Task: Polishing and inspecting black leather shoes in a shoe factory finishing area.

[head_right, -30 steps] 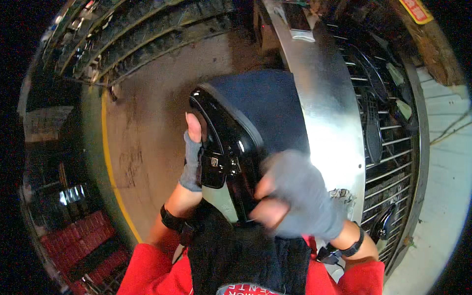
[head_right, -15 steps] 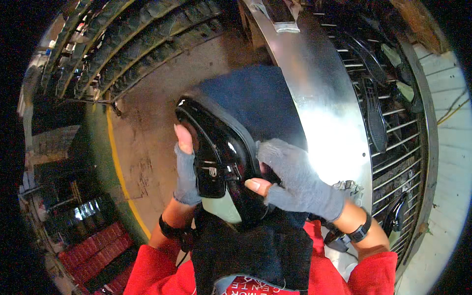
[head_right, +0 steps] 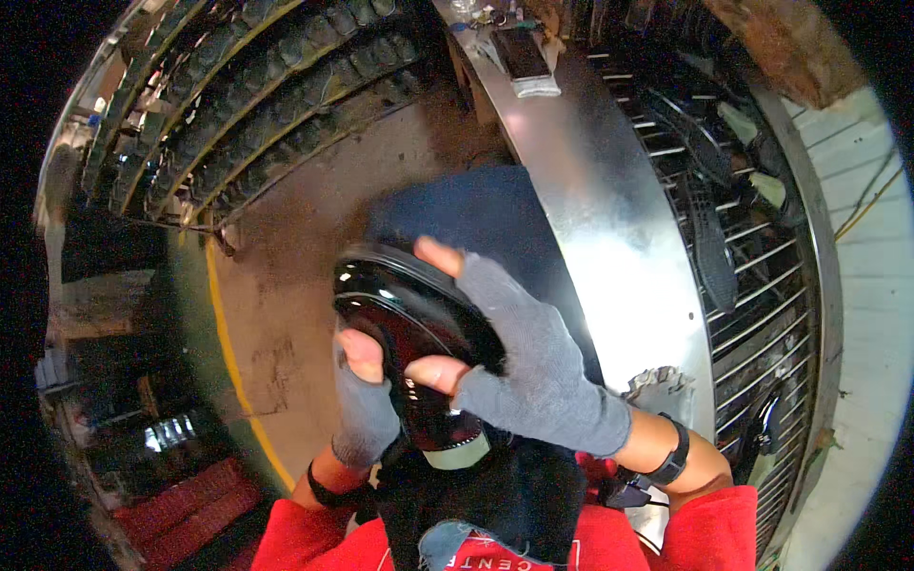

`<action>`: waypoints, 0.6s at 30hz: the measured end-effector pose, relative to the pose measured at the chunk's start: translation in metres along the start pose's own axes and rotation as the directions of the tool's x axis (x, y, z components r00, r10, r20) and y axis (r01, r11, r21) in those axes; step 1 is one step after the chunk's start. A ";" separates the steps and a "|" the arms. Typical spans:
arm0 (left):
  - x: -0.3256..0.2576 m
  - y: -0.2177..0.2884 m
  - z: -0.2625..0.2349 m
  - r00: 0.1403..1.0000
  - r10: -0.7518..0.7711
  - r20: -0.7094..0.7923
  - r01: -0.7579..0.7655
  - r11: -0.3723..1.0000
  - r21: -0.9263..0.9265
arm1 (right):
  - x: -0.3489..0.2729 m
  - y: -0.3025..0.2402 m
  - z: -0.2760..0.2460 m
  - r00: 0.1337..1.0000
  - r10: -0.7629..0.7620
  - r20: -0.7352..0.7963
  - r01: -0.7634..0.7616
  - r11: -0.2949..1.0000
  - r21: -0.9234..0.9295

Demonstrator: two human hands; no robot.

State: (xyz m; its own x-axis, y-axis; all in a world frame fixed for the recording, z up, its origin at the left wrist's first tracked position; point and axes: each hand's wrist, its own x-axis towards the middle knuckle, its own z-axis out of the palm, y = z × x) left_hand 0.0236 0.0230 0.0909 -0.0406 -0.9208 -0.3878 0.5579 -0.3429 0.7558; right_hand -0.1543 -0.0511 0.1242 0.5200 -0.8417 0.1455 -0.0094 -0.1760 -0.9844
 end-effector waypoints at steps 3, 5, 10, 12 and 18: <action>-0.007 -0.005 0.002 0.970 0.240 -0.029 -0.226 0.942 0.247 | 0.024 -0.019 -0.010 0.991 -0.078 0.110 0.094 0.984 -0.149; -0.010 -0.004 0.004 0.964 0.260 -0.061 -0.235 0.933 0.273 | 0.020 -0.014 -0.004 0.987 -0.138 0.085 0.152 0.968 -0.199; -0.002 0.034 0.006 0.922 0.382 0.060 -0.359 0.789 0.499 | -0.034 0.051 0.026 0.941 0.295 -0.166 -0.240 0.926 0.290; 0.008 0.047 0.005 0.860 0.452 0.237 -0.508 0.722 0.470 | -0.026 0.050 0.022 0.909 0.414 0.046 -0.367 0.742 0.561; 0.092 0.071 0.013 0.869 0.357 0.341 -0.446 0.865 0.230 | 0.012 0.066 0.011 0.822 0.418 0.386 -0.544 0.381 0.748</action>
State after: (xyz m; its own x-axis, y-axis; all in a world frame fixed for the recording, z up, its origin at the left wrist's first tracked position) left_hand 0.0486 -0.0887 0.1151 -0.1191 -0.9864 0.1128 0.3106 0.0709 0.9479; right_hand -0.1393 -0.0669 0.0600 0.7531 -0.5688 -0.3305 0.3519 0.7728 -0.5281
